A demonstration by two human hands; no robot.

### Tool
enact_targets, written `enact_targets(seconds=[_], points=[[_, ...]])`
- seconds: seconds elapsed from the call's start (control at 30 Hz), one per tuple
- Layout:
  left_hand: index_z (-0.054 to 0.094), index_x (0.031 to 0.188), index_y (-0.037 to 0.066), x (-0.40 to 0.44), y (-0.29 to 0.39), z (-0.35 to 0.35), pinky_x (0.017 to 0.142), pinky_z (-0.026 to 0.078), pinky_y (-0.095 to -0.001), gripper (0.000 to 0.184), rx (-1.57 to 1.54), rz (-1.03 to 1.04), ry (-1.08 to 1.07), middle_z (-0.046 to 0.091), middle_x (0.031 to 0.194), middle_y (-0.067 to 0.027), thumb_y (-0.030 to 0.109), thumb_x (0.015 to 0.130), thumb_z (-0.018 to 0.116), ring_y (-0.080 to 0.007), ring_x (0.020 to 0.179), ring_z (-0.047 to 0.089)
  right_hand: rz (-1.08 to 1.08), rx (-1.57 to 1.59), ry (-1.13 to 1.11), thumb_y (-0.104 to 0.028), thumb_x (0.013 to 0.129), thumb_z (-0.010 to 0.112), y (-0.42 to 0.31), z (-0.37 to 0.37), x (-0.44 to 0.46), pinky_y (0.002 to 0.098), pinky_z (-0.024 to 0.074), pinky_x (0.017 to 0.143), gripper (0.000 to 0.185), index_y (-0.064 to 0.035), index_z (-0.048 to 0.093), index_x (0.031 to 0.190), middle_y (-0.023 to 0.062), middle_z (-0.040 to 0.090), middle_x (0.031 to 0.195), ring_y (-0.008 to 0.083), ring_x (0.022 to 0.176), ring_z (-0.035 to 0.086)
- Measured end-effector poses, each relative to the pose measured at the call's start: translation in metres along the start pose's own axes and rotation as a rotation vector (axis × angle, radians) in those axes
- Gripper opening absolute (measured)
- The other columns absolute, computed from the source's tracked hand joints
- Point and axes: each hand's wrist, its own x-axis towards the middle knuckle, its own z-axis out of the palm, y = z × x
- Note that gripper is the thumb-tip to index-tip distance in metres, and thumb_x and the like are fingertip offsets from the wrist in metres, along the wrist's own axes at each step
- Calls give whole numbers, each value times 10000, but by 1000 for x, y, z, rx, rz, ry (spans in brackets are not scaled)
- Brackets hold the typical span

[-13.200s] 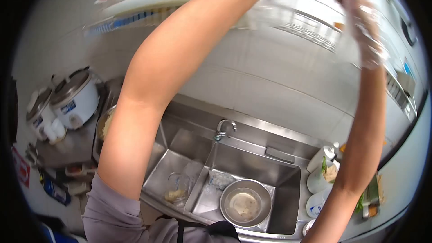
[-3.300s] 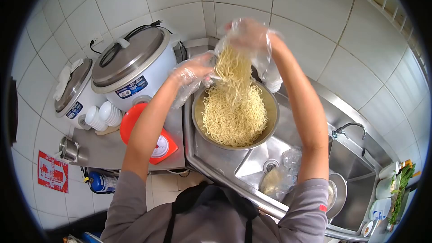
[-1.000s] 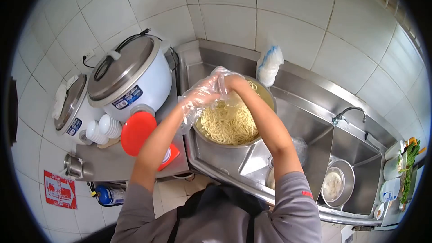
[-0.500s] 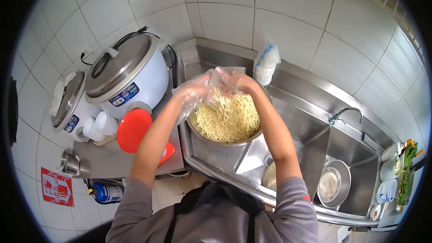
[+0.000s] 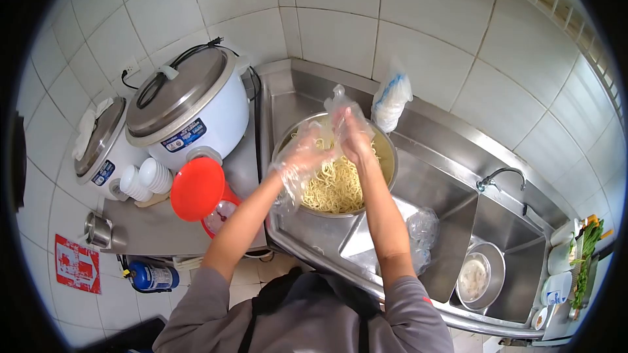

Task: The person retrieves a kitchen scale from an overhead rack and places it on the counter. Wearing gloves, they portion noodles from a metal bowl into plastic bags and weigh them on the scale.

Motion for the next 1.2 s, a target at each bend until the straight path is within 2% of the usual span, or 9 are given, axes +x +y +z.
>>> enact_targets(seconds=[0.13, 0.17, 0.3, 0.4, 0.53, 0.7, 0.9, 1.0, 1.2], points=[[371, 1282, 0, -22, 41, 0, 1054, 233, -419, 780, -141, 2, 28, 332, 1324, -283, 578, 787, 540, -359, 1303, 240, 96, 54, -120, -507, 905, 409, 29, 9, 6, 328, 452, 713, 533, -102, 429, 1251, 57, 523, 1107, 164, 828, 532], [438, 1226, 11, -20, 37, 5, 1030, 280, -405, 585, -217, 66, 76, 368, 1307, -256, 453, 851, 522, -361, 1258, 315, 120, -64, -67, -460, 916, 428, 37, 2, 18, 312, 461, 647, 511, -122, 398, 1298, 82, 506, 1158, 165, 755, 540], [530, 1149, 58, -14, 20, 19, 935, 384, -399, 282, -231, 150, -12, 386, 1289, -203, 170, 902, 452, -364, 1132, 441, -126, -170, 15, -319, 904, 501, 28, 18, 15, 268, 414, 811, 413, -94, 418, 1242, 68, 491, 1135, 167, 1002, 487], [522, 1177, 118, -24, 21, 15, 897, 410, -404, 294, -175, 238, -32, 369, 1311, -199, 181, 895, 463, -377, 1089, 471, -300, -459, -6, -337, 871, 548, 17, 38, 5, 302, 259, 1014, 614, 1, 324, 1332, 123, 427, 1281, 199, 1207, 362], [502, 1207, 167, -32, 38, 2, 867, 425, -411, 323, -252, 160, -84, 330, 1344, -212, 178, 886, 471, -388, 1029, 517, -147, -437, 85, -587, 833, 482, 23, 14, 32, 329, 236, 1028, 817, 13, 284, 1351, 150, 361, 1345, 230, 1264, 300], [509, 1189, 144, -32, 10, 23, 915, 403, -399, 347, -176, 237, -39, 349, 1328, -216, 141, 844, 542, -377, 1089, 481, 39, -18, -201, -800, 743, 245, -8, 39, 10, 566, 108, 1035, 933, -237, -28, 1435, 96, 24, 1496, 404, 1334, 115], [553, 1131, 119, -33, 8, 20, 948, 385, -391, 290, -91, 264, -15, 414, 1259, -222, 202, 853, 545, -364, 1130, 453, -91, 39, -119, -766, 770, 277, 15, 31, 37, 532, 196, 1030, 876, -306, -98, 1415, -4, -29, 1504, 371, 1349, 91], [594, 1042, 110, -27, 13, 3, 929, 393, -390, 285, 42, 211, -39, 446, 1222, -210, 311, 844, 558, -348, 1111, 470, -135, -27, -72, -706, 790, 388, 12, 30, 45, 536, 295, 972, 876, -315, -85, 1416, -7, -79, 1501, 375, 1286, 260], [606, 831, 113, -8, -3, -10, 777, 440, -409, 320, 217, -155, -192, 588, 990, -124, 412, 725, 651, -295, 909, 564, -56, -519, -71, -403, 807, 643, -30, -37, 31, 298, 352, 965, 707, 25, 377, 1304, 154, 450, 1275, 167, 1160, 428]])
